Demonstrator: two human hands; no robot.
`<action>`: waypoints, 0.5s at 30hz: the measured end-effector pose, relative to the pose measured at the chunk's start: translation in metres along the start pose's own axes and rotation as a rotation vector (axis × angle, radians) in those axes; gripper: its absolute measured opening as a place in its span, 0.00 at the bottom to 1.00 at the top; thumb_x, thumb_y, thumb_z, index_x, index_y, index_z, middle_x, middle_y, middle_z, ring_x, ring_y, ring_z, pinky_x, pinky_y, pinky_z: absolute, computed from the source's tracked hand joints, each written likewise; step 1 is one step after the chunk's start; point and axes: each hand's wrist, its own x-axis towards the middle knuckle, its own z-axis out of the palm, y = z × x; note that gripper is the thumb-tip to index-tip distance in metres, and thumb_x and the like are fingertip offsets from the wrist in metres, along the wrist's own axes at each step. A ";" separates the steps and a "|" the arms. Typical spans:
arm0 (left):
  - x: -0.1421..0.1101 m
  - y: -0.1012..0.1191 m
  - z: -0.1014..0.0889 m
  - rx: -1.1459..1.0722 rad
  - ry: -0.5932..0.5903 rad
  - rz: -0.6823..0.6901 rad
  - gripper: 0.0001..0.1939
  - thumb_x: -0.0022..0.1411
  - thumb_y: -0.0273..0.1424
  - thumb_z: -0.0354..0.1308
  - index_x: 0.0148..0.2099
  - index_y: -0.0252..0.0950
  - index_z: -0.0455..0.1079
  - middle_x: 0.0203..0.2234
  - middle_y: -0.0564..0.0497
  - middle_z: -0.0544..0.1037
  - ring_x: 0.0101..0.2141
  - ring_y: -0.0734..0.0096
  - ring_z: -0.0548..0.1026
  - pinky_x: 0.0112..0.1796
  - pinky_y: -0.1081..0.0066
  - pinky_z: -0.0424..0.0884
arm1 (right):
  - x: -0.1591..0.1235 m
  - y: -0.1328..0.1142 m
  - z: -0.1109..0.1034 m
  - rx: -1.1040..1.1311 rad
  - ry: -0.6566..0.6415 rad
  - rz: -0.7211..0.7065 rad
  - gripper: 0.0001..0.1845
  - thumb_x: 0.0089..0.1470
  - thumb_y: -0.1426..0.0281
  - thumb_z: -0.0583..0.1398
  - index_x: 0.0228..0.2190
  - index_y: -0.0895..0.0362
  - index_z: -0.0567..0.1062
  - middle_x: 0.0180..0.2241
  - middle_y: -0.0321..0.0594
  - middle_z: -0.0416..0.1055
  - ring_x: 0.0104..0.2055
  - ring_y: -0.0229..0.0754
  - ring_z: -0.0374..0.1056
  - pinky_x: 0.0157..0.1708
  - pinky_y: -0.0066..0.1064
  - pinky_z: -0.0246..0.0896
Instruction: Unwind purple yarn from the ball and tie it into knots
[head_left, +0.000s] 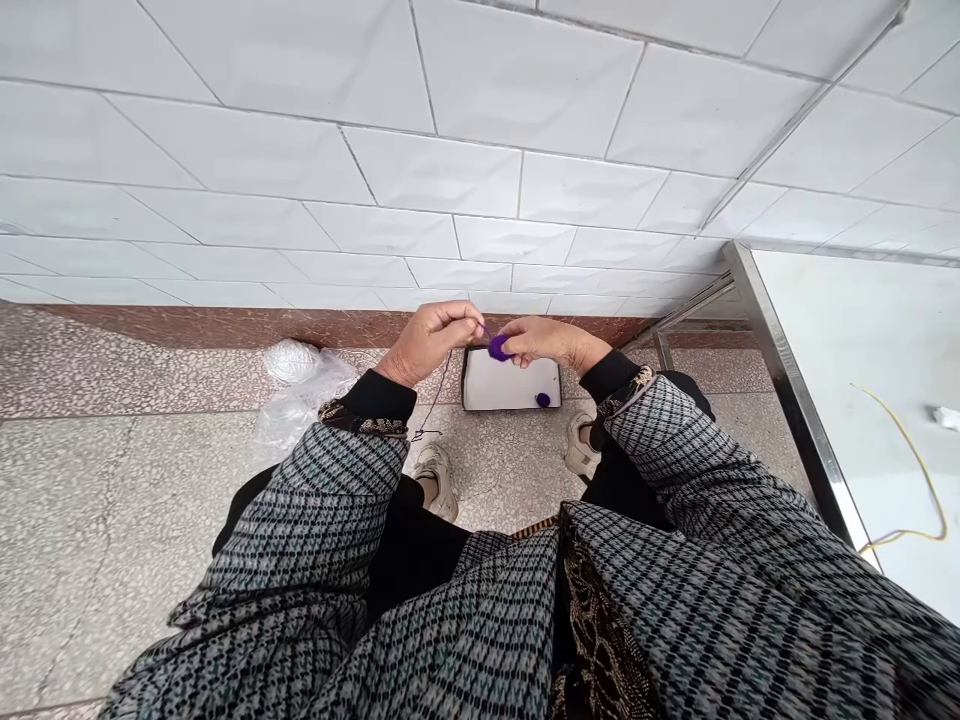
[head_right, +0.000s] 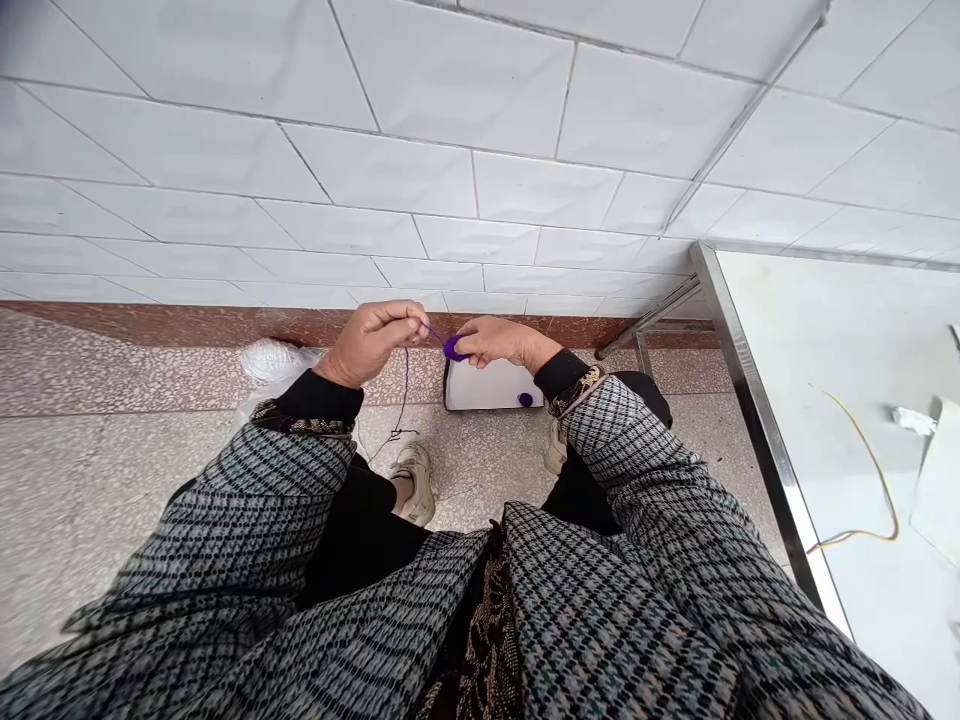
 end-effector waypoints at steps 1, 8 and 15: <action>-0.001 0.002 -0.002 -0.031 -0.065 0.026 0.13 0.58 0.40 0.58 0.27 0.36 0.69 0.22 0.50 0.70 0.25 0.71 0.63 0.30 0.69 0.62 | 0.001 -0.001 -0.002 0.115 0.053 0.005 0.06 0.55 0.81 0.63 0.29 0.61 0.76 0.22 0.36 0.71 0.23 0.33 0.64 0.24 0.23 0.65; 0.001 -0.027 -0.014 0.331 -0.475 -0.206 0.12 0.59 0.40 0.63 0.37 0.37 0.81 0.39 0.42 0.84 0.42 0.55 0.80 0.51 0.58 0.74 | -0.011 -0.012 -0.017 0.651 0.081 -0.124 0.04 0.57 0.79 0.60 0.33 0.59 0.72 0.27 0.35 0.73 0.26 0.31 0.66 0.28 0.21 0.66; 0.001 -0.027 0.014 -0.120 -0.157 -0.085 0.39 0.69 0.40 0.59 0.78 0.39 0.56 0.71 0.41 0.66 0.66 0.49 0.70 0.67 0.48 0.68 | -0.010 -0.008 -0.001 0.508 -0.041 -0.149 0.12 0.54 0.79 0.61 0.41 0.57 0.72 0.25 0.32 0.75 0.24 0.32 0.70 0.27 0.21 0.67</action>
